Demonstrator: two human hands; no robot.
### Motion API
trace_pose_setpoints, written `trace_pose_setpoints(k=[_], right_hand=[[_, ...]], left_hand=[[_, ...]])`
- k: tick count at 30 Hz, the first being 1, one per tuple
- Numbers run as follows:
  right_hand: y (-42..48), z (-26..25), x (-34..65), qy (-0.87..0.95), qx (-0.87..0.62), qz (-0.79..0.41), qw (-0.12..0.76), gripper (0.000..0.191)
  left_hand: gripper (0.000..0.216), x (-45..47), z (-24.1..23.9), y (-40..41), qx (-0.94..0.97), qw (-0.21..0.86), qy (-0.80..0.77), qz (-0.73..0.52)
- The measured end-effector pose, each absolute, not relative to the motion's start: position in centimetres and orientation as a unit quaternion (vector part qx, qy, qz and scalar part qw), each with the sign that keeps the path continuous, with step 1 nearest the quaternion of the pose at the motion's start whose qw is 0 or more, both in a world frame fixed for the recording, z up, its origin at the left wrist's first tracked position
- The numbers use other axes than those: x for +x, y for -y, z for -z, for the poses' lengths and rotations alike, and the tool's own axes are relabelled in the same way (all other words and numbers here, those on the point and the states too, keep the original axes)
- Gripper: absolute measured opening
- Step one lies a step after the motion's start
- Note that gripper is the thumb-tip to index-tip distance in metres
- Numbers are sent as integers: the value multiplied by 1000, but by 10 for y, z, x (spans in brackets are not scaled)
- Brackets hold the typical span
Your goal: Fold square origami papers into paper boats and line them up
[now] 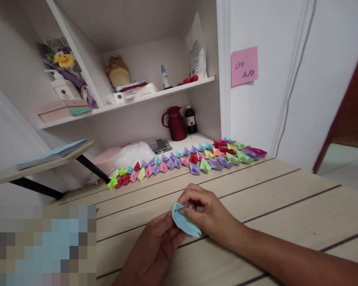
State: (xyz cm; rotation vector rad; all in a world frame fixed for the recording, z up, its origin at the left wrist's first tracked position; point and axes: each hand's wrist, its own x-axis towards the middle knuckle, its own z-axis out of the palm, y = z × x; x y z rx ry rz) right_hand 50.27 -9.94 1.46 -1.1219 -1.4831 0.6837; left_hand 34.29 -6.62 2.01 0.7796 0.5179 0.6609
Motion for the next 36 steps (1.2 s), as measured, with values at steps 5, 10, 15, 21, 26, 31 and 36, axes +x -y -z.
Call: trace_pose_setpoints(k=[5, 10, 15, 21, 26, 31, 36], right_hand=[[100, -10, 505, 645, -465, -286, 534, 15], [100, -8, 505, 653, -471, -273, 526, 19], [99, -8, 504, 647, -475, -276, 530, 15], [98, -7, 504, 635, -484, -271, 538, 14], [98, -8, 503, 646, -482, -250, 536, 14], [101, -9, 500, 679, -493, -199, 507, 18], [103, -11, 499, 695, -496, -196, 482, 21]], left_hand=[[26, 343, -15, 64, 329, 836, -283, -336], [35, 343, -12, 62, 308, 829, -311, -347], [39, 343, -12, 62, 325, 825, -300, -352], [66, 344, -15, 61, 328, 840, -260, -346], [46, 344, -15, 62, 356, 838, -224, -347], [31, 344, -8, 59, 354, 812, -285, -366], [29, 344, -4, 58, 344, 782, -350, -385]])
